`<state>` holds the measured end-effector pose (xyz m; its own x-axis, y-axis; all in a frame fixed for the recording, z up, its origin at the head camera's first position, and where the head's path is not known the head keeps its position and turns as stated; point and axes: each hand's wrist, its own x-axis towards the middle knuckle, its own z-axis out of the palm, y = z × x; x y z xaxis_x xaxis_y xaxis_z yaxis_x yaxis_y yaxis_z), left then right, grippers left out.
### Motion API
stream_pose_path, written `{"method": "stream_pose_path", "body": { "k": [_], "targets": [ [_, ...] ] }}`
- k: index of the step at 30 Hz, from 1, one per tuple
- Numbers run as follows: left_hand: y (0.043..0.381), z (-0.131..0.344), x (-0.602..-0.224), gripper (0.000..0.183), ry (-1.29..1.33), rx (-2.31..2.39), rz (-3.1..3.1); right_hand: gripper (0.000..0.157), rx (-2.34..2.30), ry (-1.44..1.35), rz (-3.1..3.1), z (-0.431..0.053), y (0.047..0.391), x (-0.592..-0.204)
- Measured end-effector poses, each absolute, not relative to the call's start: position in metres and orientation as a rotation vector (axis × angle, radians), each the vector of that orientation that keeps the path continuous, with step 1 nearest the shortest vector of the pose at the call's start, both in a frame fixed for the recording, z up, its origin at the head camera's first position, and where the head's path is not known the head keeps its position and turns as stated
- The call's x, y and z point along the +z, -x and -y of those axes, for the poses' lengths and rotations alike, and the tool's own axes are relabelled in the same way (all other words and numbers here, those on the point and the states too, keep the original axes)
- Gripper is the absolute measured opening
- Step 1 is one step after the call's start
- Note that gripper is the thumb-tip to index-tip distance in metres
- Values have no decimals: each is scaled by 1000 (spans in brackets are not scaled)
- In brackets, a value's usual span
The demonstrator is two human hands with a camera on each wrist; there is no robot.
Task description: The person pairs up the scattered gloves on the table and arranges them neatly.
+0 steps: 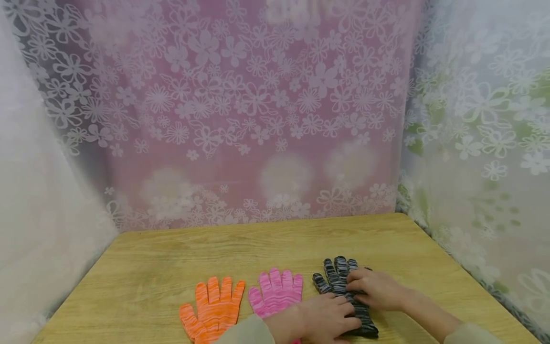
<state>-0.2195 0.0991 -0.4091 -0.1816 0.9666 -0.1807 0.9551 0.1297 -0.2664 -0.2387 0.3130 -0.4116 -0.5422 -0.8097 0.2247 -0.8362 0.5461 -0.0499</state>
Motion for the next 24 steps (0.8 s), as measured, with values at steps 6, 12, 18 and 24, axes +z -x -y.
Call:
{"method": "stream_pose_path", "body": {
  "k": [6, 12, 18, 24],
  "targets": [
    [219, -98, -411, 47, 2002, 491, 2309, 12, 306, -1133, 2713, -306, 251, -401],
    [221, -99, -414, 46, 2002, 542, 2274, 12, 254, -952, 2702, -297, 272, -398],
    [221, -98, -417, 43, 1997, 547, 2240, 11, 156, -934, 2677, -291, 287, -408],
    [221, -97, -416, 42, 1986, 566, 2234, 13, 62, -917, 2621, -289, 295, -417]
  ]
}}
